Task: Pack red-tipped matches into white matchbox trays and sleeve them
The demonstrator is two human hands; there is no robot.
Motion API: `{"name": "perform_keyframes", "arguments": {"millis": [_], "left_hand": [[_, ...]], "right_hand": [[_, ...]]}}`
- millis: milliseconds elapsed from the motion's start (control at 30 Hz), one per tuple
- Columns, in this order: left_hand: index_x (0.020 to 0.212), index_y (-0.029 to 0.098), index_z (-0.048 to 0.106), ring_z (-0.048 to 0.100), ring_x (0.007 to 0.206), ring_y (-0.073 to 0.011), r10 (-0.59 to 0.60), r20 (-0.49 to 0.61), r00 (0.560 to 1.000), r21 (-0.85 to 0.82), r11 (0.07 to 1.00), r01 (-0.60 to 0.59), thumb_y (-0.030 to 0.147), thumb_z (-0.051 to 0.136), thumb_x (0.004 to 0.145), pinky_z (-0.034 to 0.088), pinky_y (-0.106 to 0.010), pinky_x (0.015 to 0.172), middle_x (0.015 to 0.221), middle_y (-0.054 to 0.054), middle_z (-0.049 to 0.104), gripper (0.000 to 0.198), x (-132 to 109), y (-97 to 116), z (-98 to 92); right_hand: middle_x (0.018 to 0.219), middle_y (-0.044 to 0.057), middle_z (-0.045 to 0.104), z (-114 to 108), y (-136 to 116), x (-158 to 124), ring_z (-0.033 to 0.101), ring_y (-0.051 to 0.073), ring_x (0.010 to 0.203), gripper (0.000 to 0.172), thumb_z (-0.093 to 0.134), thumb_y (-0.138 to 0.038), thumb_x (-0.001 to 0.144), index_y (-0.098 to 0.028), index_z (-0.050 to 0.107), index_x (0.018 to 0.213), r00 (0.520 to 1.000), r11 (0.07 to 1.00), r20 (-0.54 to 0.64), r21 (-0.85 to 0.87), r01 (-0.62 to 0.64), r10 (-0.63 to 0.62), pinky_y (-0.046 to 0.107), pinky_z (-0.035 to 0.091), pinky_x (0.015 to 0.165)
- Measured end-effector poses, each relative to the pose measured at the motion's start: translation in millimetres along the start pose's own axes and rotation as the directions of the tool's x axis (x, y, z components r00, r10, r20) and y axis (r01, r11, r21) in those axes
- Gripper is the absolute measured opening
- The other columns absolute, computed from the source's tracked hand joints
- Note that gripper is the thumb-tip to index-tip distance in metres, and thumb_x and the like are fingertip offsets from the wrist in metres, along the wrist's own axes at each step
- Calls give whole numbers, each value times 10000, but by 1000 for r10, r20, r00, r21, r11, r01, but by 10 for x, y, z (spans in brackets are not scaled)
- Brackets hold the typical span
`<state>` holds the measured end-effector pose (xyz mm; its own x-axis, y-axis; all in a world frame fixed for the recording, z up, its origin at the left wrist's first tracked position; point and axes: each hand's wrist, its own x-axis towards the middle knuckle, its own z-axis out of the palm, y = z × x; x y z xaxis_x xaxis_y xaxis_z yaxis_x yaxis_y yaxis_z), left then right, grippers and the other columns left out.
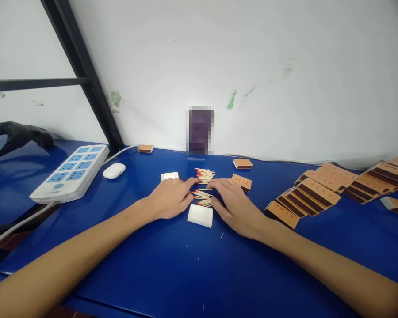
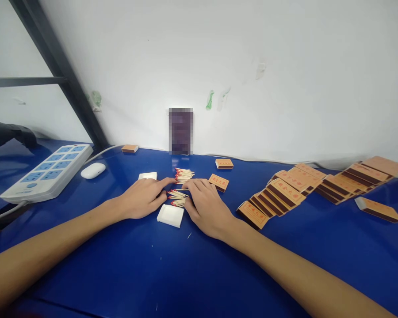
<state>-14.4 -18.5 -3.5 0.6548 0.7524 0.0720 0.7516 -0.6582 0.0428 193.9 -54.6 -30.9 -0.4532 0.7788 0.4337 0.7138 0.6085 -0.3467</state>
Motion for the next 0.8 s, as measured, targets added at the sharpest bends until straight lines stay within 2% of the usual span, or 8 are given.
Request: {"name": "perform_keyframes", "arguments": {"millis": [233,367,600,800], "left_hand": [[1210,196,478,607,698,-219,35,-19,999,-27,999,-36,267,311,924,440,-331,644,804,-49,652,337,-29,-18,-5],[1297,185,423,611,705,-225,15,-38,999,-28,999,-16,271,317,924,446,-336,643,801,-53,653,397,-32,-18,8],[1379,191,400,631,793,-231,21,-21,1000,19,1000,-21,294,306,936,472,-352,701,925,-85,678,465,-9,-20,30],[1405,201,384,639,799,-246,14,1,1000,87,996,-14,311,287,940,482,-367,705,909,-90,685,487,29,7,20]], "right_hand": [[1079,93,597,-27,-15,-8,521,244,1051,223,394,-163,911,-213,505,1098,1000,999,-17,48,1,0,463,436,911],[1114,91,584,-12,3,-9,509,248,1085,250,404,-147,894,-222,496,1114,1000,998,-15,57,-24,25,469,424,933],[1112,94,598,-6,7,1,495,251,1129,255,393,-146,893,-213,505,1112,999,999,17,45,-31,30,471,414,951],[1126,96,600,-11,-1,-6,508,250,1111,246,382,-169,907,-204,506,1116,998,998,34,35,-53,52,461,419,929]]}}
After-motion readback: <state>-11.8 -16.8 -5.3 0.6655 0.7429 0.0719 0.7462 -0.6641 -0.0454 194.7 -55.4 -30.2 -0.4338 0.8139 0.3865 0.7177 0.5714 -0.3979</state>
